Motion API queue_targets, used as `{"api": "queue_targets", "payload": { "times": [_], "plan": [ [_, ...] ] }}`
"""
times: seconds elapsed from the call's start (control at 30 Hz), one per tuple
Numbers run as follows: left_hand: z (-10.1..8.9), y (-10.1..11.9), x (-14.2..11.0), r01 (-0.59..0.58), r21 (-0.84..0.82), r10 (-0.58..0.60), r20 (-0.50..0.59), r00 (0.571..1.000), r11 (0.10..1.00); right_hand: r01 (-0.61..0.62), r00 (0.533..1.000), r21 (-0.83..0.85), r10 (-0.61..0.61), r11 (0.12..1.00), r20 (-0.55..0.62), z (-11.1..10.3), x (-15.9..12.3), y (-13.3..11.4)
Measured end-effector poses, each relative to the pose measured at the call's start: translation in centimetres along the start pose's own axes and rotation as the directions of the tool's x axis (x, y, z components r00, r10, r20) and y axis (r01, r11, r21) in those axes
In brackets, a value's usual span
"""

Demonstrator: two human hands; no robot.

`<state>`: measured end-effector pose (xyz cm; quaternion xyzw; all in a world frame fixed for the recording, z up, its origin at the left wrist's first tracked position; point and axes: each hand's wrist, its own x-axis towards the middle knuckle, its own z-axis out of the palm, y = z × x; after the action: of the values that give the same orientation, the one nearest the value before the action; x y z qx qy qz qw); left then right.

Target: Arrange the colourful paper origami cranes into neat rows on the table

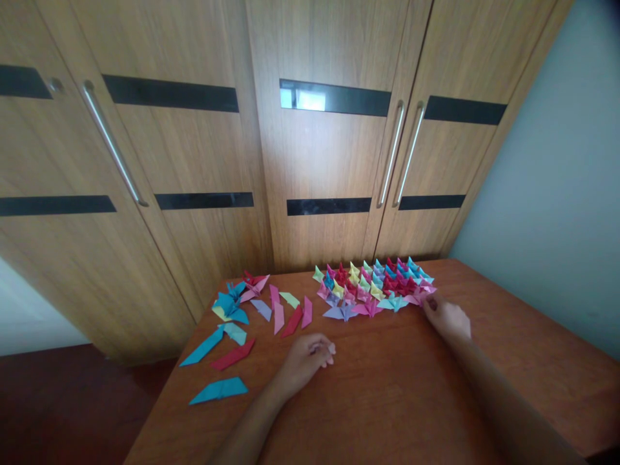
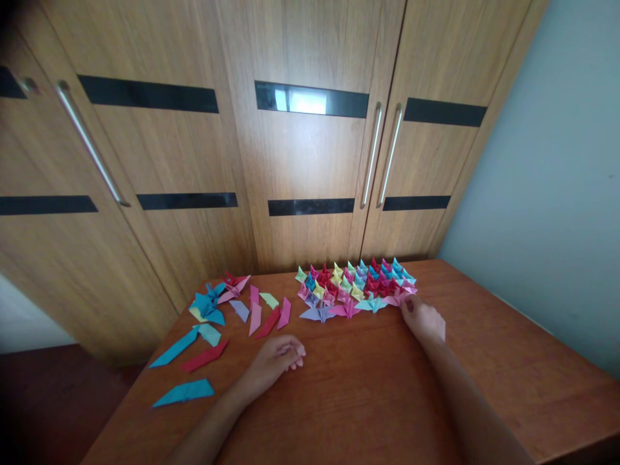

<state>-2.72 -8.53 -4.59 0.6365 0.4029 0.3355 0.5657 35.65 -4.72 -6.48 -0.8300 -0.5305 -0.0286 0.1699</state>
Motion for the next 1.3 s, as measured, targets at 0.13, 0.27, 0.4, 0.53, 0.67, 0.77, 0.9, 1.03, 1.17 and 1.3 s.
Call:
{"api": "queue_targets", "payload": {
  "times": [0.13,0.27,0.4,0.53,0.67,0.77,0.9,1.03,1.17,1.3],
  "plan": [
    [-0.1,-0.2,0.0,-0.022,-0.010,0.023,0.014,1.000,1.000,-0.006,1.000,0.014,0.007,1.000,-0.009,0.2,0.0,0.1],
    [-0.1,-0.2,0.0,-0.030,-0.009,0.030,0.013,0.999,1.000,-0.021,1.000,0.027,0.021,0.999,-0.002,0.4,-0.1,0.2],
    [0.0,-0.2,0.1,-0.023,-0.007,0.023,0.010,1.000,1.000,-0.061,0.997,0.060,0.064,0.996,-0.048,0.2,-0.6,0.1],
    [0.0,-0.6,0.2,-0.034,-0.025,0.035,0.019,0.999,0.999,-0.065,0.977,0.185,0.100,0.981,-0.190,-0.3,-1.9,-1.5],
    [0.0,-0.3,0.1,-0.027,-0.038,0.027,-0.002,1.000,0.999,0.127,0.962,0.419,-0.009,0.899,-0.272,-0.7,-4.3,-5.7],
    [-0.8,0.5,0.0,-0.038,0.000,0.038,-0.067,0.997,0.999,0.257,0.958,0.567,-0.129,0.782,-0.256,-0.4,-6.9,-9.9],
    [-3.8,1.6,-0.1,-0.116,0.209,0.172,-0.273,0.947,0.971,0.364,0.927,0.646,-0.328,0.671,-0.181,0.7,-10.2,-14.4],
    [-8.6,2.4,-0.9,-0.044,0.524,0.337,-0.479,0.811,0.850,0.426,0.867,0.641,-0.490,0.638,-0.088,1.3,-12.0,-15.7],
    [-13.2,2.9,-2.0,0.250,0.730,0.458,-0.618,0.639,0.636,0.417,0.853,0.658,-0.520,0.627,-0.045,1.2,-12.2,-15.4],
    [-15.7,2.5,-2.6,0.448,0.780,0.438,-0.620,0.651,0.438,0.387,0.861,0.684,-0.507,0.618,-0.029,1.3,-12.0,-15.3]
  ]
}}
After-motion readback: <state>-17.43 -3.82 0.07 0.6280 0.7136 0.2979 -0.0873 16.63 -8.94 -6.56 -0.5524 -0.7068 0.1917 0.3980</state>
